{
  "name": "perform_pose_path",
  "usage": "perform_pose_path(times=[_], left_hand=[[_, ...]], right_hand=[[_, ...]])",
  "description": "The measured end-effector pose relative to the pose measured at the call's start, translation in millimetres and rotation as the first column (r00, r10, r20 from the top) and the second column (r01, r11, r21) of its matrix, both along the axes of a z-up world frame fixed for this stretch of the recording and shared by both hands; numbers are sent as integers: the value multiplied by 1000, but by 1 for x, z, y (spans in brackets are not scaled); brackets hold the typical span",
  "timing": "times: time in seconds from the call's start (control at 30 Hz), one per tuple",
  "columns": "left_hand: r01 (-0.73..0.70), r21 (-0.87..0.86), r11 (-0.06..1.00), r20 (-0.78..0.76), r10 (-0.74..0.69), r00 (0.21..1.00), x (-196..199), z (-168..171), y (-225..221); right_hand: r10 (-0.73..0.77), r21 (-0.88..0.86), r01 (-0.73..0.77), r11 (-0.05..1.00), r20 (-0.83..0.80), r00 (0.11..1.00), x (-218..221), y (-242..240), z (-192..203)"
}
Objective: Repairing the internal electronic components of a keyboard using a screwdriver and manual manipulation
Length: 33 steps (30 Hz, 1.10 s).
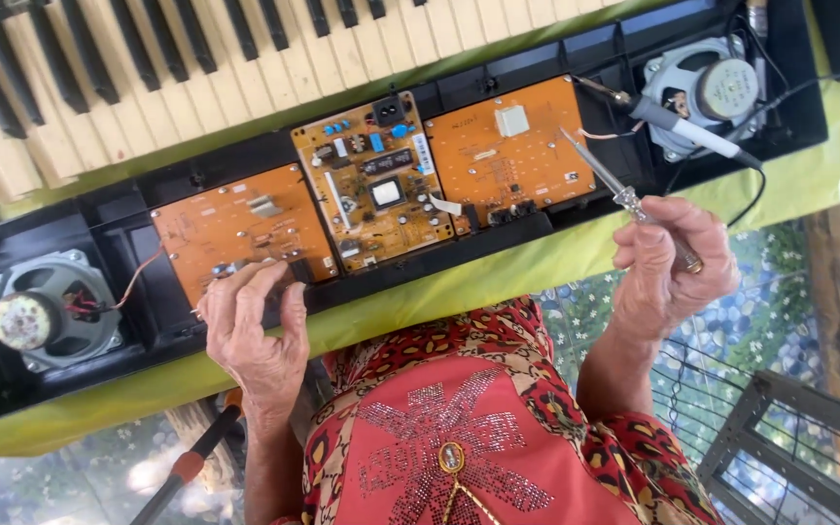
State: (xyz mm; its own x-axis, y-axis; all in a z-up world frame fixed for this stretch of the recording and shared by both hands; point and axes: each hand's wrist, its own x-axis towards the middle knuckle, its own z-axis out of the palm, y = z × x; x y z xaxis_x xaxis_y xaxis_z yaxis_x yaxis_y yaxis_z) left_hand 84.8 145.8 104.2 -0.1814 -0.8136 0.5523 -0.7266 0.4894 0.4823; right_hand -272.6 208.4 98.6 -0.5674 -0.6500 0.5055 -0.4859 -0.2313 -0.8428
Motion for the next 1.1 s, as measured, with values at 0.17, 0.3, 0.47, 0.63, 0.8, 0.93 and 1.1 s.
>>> perform_pose_path(times=[0.17,0.3,0.47,0.63,0.8,0.93,1.1], left_hand=[[96,-3,995,-2,-96,995,-9,-42,-3],[189,26,982,-1,-189,982,-23,-57,-3],[257,110,960,-13,-257,966,-33,-56,0],[290,151,945,-89,-279,956,-39,-48,-3],[302,111,947,-96,-292,952,-39,-53,-1],[312,95,945,-87,-304,949,-39,-54,-2],[324,35,945,-93,-320,943,-41,-44,-5]], right_hand=[[-138,-233,115,966,-83,987,-18,-1,7],[-38,-320,17,947,-60,997,-19,-4,14],[89,-296,-106,949,-69,994,-18,-6,-6],[153,-166,-170,971,-111,982,-24,-15,-49],[248,45,-252,967,-397,884,11,-43,-25],[205,78,-192,978,-485,850,14,-47,-22],[236,68,-231,970,-471,850,19,-57,-18]])
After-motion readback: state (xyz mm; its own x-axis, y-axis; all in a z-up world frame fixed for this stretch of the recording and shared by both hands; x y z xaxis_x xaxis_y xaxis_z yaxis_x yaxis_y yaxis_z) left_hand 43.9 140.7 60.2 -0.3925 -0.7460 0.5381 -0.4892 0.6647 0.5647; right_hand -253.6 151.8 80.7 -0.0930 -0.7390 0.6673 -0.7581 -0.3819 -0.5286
